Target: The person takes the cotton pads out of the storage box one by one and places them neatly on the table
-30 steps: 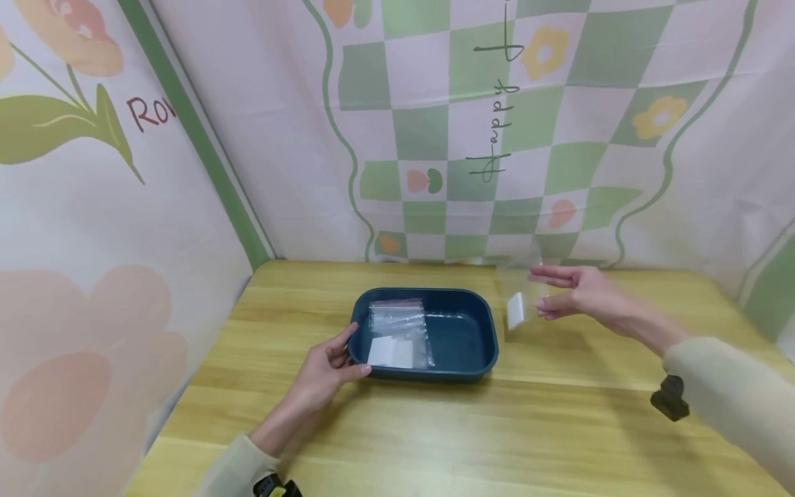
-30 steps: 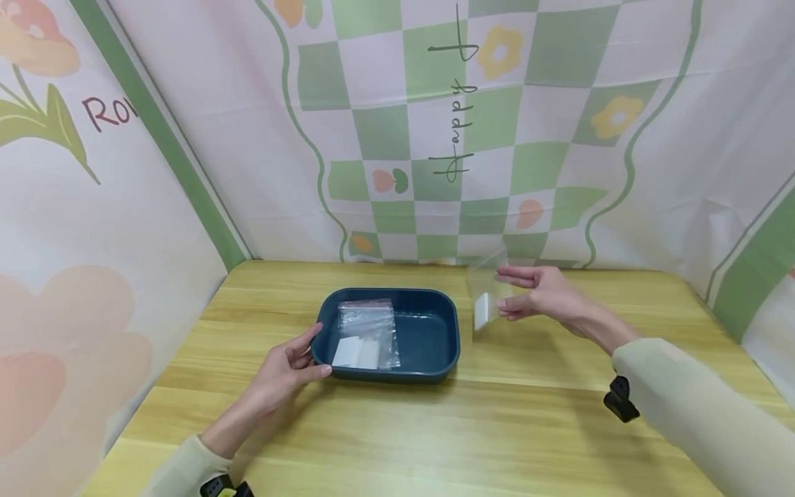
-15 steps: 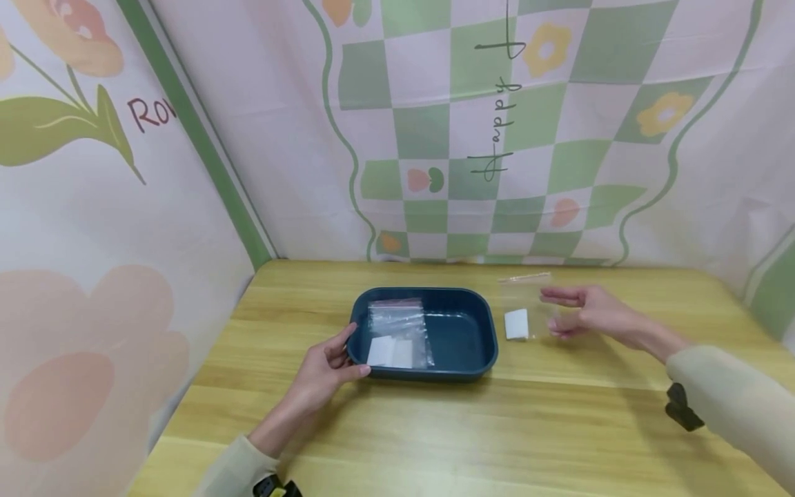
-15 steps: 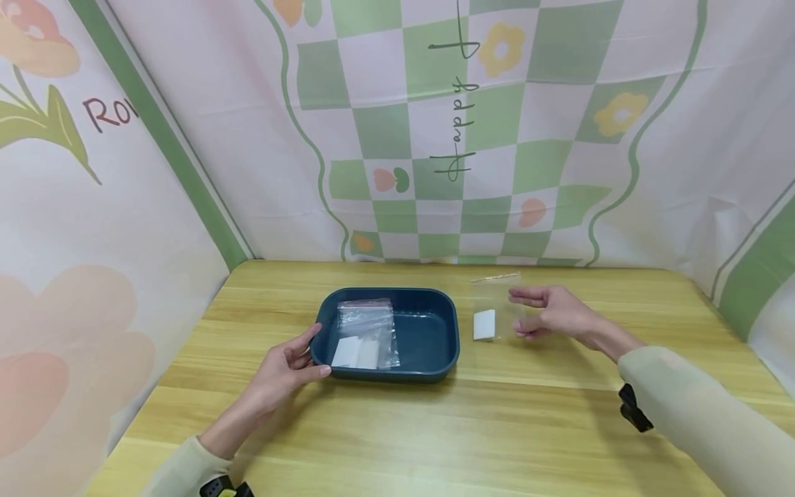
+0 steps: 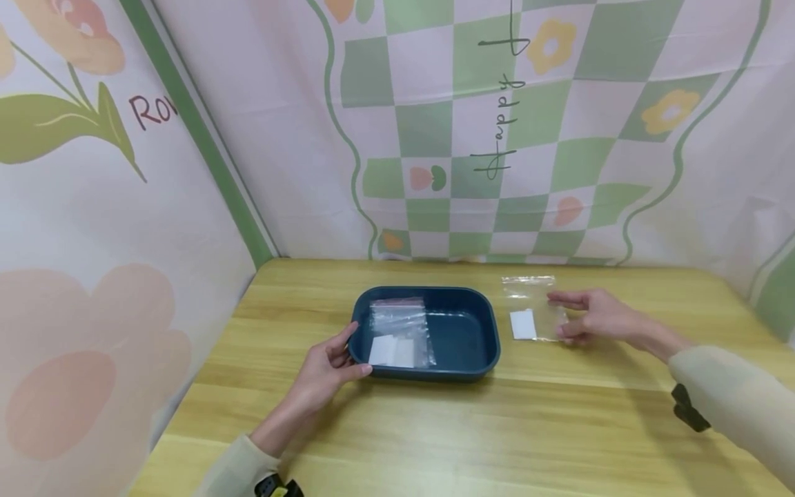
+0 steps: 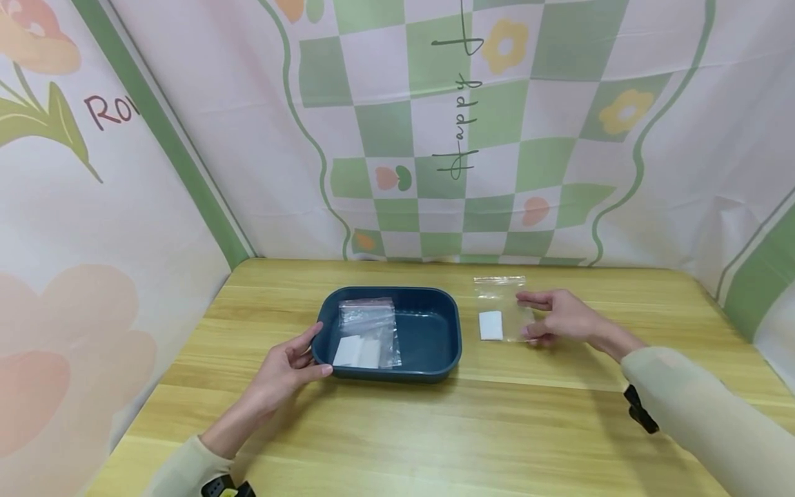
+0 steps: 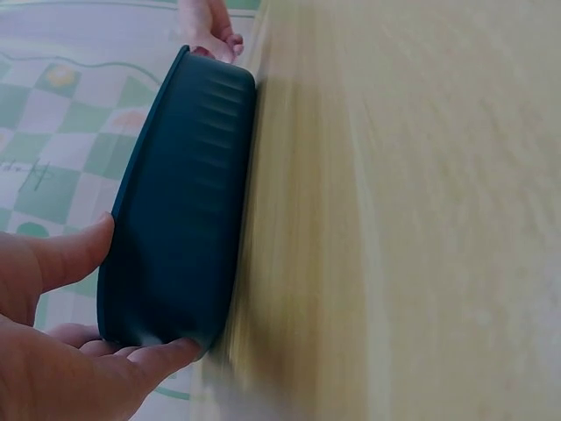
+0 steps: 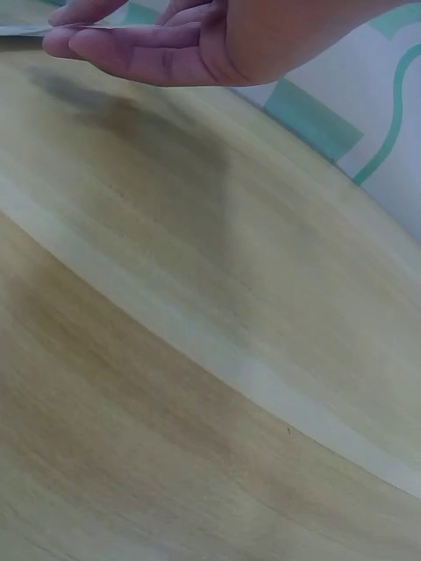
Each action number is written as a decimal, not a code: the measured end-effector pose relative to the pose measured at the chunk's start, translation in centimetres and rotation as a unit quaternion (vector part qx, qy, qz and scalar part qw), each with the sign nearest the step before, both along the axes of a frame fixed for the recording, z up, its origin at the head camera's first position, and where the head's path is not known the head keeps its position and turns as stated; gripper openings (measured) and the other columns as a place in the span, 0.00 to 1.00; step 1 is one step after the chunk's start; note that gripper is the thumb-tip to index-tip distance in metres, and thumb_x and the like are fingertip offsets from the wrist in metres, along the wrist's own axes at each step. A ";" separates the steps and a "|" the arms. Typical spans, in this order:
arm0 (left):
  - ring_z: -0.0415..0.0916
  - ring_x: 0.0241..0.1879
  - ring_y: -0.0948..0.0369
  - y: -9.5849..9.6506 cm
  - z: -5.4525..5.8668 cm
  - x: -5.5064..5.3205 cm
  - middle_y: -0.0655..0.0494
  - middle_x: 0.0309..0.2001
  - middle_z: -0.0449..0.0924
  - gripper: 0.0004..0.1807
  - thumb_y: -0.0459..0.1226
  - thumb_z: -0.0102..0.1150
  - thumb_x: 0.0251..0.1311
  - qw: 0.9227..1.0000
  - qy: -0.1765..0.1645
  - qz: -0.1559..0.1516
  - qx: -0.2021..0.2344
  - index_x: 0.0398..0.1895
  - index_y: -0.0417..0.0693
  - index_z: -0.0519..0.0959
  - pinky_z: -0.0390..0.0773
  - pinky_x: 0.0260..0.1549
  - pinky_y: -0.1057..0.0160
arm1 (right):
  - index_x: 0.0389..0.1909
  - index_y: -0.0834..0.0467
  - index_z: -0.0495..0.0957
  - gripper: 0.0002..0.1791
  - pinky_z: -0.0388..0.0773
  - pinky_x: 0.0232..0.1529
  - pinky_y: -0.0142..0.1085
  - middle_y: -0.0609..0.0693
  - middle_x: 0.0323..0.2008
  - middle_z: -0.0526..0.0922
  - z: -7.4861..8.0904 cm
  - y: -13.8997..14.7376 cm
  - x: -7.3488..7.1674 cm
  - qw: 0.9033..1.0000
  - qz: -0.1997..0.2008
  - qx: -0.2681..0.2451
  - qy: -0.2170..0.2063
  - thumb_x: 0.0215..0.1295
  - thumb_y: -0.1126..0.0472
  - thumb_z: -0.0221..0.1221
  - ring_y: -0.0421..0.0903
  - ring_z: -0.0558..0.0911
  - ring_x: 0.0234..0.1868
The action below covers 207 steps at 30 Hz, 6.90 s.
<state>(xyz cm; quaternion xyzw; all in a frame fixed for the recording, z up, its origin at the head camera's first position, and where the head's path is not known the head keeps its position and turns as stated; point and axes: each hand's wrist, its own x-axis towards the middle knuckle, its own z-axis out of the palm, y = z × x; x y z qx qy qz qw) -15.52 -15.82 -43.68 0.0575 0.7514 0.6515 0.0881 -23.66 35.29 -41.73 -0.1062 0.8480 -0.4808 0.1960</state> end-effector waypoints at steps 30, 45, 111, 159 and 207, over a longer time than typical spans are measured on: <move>0.68 0.72 0.43 0.2 0.0 -0.2 0.40 0.79 0.59 0.44 0.25 0.72 0.63 1.000 0.005 0.003 -0.016 0.81 0.41 0.63 0.74 0.65 0.51 | 0.76 0.77 0.56 0.45 0.88 0.25 0.41 0.55 0.23 0.83 -0.5 -0.9 0.0 0.990 -0.006 0.123 0.063 0.68 0.63 0.69 0.53 0.84 0.24; 0.66 0.73 0.42 0.1 0.0 -0.1 0.41 0.80 0.58 0.44 0.25 0.71 0.63 1.000 0.007 0.001 -0.008 0.81 0.42 0.63 0.72 0.66 0.49 | 0.75 0.79 0.56 0.46 0.87 0.23 0.41 0.54 0.19 0.82 -0.8 -1.3 0.3 0.988 -0.008 0.134 0.079 0.67 0.62 0.71 0.52 0.84 0.22; 0.62 0.75 0.43 0.0 -0.1 -0.4 0.39 0.80 0.55 0.48 0.22 0.70 0.62 1.000 0.010 -0.005 0.023 0.83 0.39 0.55 0.73 0.64 0.57 | 0.66 0.72 0.76 0.30 0.86 0.52 0.46 0.59 0.49 0.89 4.0 -22.3 -0.4 0.967 0.173 0.102 0.158 0.65 0.67 0.70 0.53 0.87 0.49; 0.63 0.74 0.44 -0.2 -0.4 -0.4 0.40 0.80 0.56 0.48 0.24 0.71 0.62 1.000 0.012 -0.008 0.015 0.83 0.39 0.56 0.71 0.66 0.53 | 0.71 0.68 0.73 0.33 0.89 0.29 0.42 0.64 0.63 0.82 2.0 -26.4 0.6 0.997 0.060 -0.038 0.029 0.66 0.70 0.70 0.50 0.90 0.29; 0.64 0.74 0.43 0.3 -0.3 0.1 0.40 0.79 0.58 0.48 0.23 0.71 0.62 1.000 0.018 0.004 0.012 0.83 0.40 0.57 0.73 0.65 0.53 | 0.79 0.71 0.57 0.43 0.90 0.39 0.46 0.41 0.69 0.75 2.8 2.3 -0.2 0.996 -0.046 -0.038 0.073 0.69 0.69 0.67 0.53 0.88 0.33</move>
